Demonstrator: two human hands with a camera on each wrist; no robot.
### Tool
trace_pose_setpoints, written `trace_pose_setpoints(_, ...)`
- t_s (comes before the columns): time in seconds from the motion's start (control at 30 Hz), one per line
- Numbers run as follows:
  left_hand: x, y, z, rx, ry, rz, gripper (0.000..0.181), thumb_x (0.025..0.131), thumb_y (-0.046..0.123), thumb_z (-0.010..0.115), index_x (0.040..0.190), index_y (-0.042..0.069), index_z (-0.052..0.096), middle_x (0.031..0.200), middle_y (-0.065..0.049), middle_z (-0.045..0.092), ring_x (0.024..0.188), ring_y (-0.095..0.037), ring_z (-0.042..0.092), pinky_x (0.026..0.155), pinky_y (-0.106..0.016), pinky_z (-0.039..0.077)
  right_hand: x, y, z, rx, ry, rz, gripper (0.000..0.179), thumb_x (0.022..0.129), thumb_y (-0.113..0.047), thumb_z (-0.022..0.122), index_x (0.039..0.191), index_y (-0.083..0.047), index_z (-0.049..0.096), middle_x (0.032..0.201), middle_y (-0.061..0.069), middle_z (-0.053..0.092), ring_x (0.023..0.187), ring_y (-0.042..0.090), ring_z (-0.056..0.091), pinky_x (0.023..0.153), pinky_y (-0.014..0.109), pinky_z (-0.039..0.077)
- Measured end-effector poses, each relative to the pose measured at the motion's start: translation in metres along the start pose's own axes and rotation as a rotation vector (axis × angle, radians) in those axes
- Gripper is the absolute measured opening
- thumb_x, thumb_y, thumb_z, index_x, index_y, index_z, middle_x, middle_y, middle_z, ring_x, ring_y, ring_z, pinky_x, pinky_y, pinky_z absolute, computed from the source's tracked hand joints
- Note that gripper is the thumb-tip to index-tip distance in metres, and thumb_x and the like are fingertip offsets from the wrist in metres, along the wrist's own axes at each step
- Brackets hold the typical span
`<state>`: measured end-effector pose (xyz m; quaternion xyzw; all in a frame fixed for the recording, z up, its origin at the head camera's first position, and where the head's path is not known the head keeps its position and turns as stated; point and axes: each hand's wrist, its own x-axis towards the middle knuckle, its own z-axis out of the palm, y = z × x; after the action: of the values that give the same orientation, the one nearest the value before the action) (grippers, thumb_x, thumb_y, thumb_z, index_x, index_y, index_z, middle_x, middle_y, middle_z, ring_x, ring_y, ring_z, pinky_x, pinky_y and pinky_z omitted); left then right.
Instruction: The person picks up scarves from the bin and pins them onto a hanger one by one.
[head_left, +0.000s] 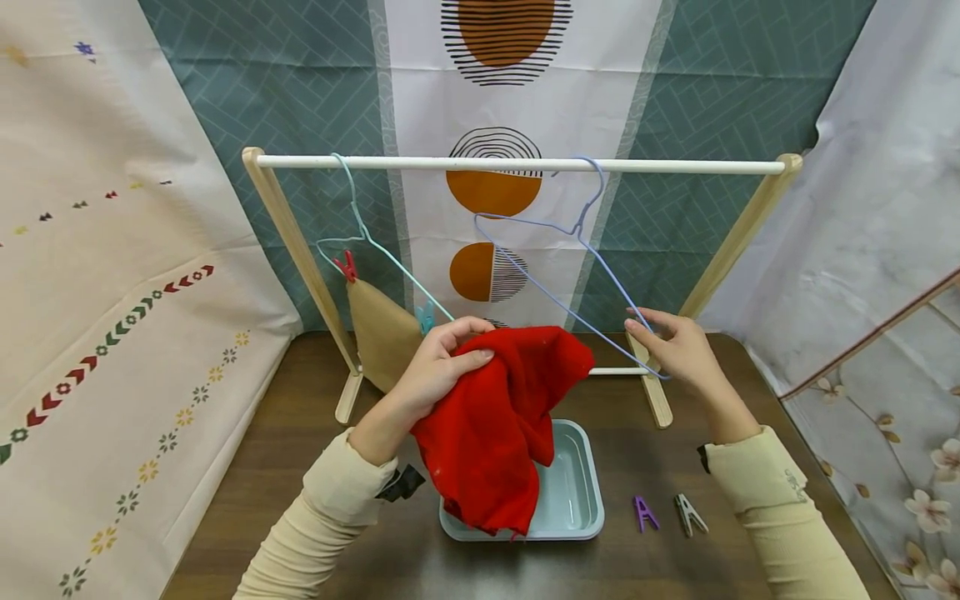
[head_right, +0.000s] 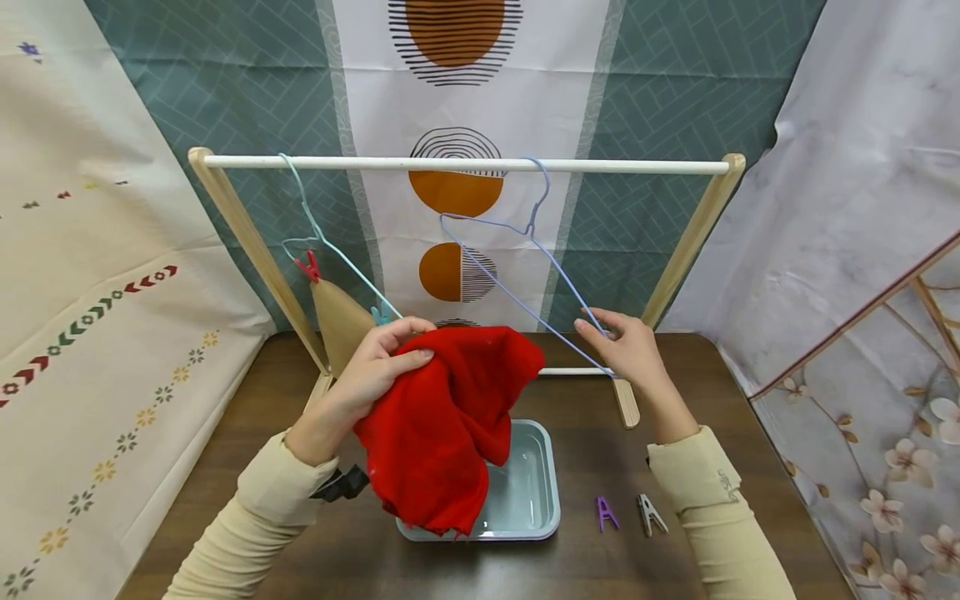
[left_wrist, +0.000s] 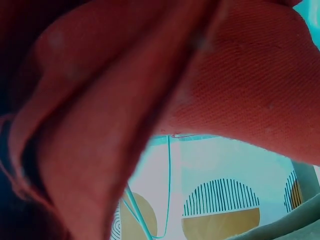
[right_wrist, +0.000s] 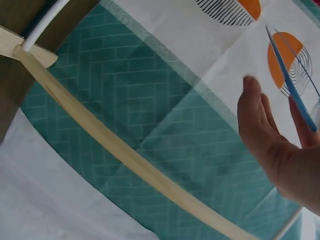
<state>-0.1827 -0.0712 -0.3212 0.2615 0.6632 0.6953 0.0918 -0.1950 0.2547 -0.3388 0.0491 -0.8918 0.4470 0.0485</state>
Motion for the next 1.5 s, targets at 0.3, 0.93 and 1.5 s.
trace_pose_setpoints(0.3, 0.001, -0.003, 0.000, 0.002, 0.007, 0.005, 0.022, 0.088, -0.002, 0.051, 0.109, -0.009, 0.053, 0.093, -0.003, 0.061, 0.083, -0.018, 0.056, 0.072, -0.025, 0.045, 0.008, 0.007, 0.002, 0.155, -0.152, 0.097, 0.063, 0.095, -0.046, 0.034, 0.124, 0.007, 0.051, 0.126, 0.026, 0.048, 0.099, 0.033, 0.059, 0.065, 0.033, 0.051)
trace_pose_setpoints(0.93, 0.001, 0.006, 0.001, -0.027, 0.080, -0.006, 0.023, 0.088, -0.001, 0.052, 0.110, -0.007, 0.053, 0.093, -0.002, 0.059, 0.083, -0.018, 0.055, 0.073, -0.024, 0.045, -0.005, -0.011, -0.010, 0.244, -0.241, 0.104, 0.075, 0.095, -0.051, 0.024, 0.119, 0.015, 0.051, 0.076, 0.003, 0.065, 0.052, 0.017, 0.053, 0.046, 0.023, 0.039)
trace_pose_setpoints(1.5, 0.007, 0.020, 0.006, -0.043, 0.201, -0.075, 0.026, 0.087, -0.001, 0.054, 0.113, -0.005, 0.053, 0.094, -0.003, 0.062, 0.084, -0.018, 0.056, 0.074, -0.025, 0.046, -0.020, -0.015, -0.041, 0.158, -0.187, 0.023, 0.064, 0.098, -0.044, 0.023, 0.114, 0.007, 0.059, 0.075, -0.004, 0.066, 0.051, 0.019, 0.056, 0.049, 0.028, 0.043)
